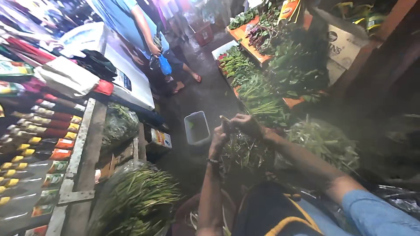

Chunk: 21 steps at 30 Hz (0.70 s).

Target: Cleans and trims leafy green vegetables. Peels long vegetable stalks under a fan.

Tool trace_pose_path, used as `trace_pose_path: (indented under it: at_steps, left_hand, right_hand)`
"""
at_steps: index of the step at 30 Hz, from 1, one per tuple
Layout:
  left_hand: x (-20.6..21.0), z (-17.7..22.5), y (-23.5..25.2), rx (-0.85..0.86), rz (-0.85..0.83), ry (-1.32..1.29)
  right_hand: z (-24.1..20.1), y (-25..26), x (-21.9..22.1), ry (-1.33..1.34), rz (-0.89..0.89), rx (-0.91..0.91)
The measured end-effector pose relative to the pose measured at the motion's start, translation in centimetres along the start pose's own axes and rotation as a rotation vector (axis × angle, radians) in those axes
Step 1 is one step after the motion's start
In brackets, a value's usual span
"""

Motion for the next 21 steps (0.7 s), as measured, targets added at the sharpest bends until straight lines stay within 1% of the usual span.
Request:
trace_pose_path:
  at_steps: [2, 4, 5, 7, 9, 12, 15, 16, 18, 20, 21]
  left_hand:
    - [0.2, -0.4, -0.3, 0.034, -0.116, 0.015]
    - [0.9, -1.1, -0.9, 0.033, -0.212, 0.041]
    - [1.3, -1.6, -1.1, 0.02, -0.248, 0.068]
    - [2.1, -2.8, -1.4, -0.001, -0.281, 0.121]
    - [2.9, -4.0, -1.6, -0.019, -0.286, 0.182]
    - [3.5, -5.5, -1.9, -0.034, -0.209, 0.157]
    - [2.9, -6.7, -1.2, -0.062, -0.02, -0.037]
    - [2.5, -6.9, -1.0, -0.093, 0.04, -0.103]
    - [1.9, -6.4, -0.9, -0.157, 0.138, -0.209]
    - [1.6, -5.4, -0.9, -0.202, 0.193, -0.293]
    - [1.3, -5.1, -0.9, -0.208, 0.204, -0.338]
  right_hand:
    - [0.1, -0.1, -1.2, -0.058, -0.06, -0.027]
    - [0.5, -0.3, -2.5, -0.14, -0.05, -0.068]
    - [0.7, -0.5, -3.3, -0.182, -0.022, -0.082]
    - [1.0, -0.9, -5.4, -0.254, 0.1, -0.068]
    - [0.5, -1.4, -8.8, -0.247, 0.2, 0.07]
    - [1.5, -3.6, -14.6, -0.279, 0.271, 0.325]
    - [4.6, -8.1, -18.6, -0.41, 0.237, 0.554]
    - [5.5, -9.8, -19.4, -0.459, 0.24, 0.598]
    - [7.5, -13.6, -20.2, -0.54, 0.189, 0.747]
    - [10.2, -17.7, -20.3, -0.592, 0.092, 0.883]
    - [11.6, -19.5, -20.3, -0.6, 0.018, 0.98]
Point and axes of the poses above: each hand's wrist, its own y-axis towards the middle knuckle, its own x-axis out of the palm, z = x × y, the point moved 3 cm from there along y, towards the middle knuckle, and after that the axes turned 5 degrees about z, right-handed, at the moved point
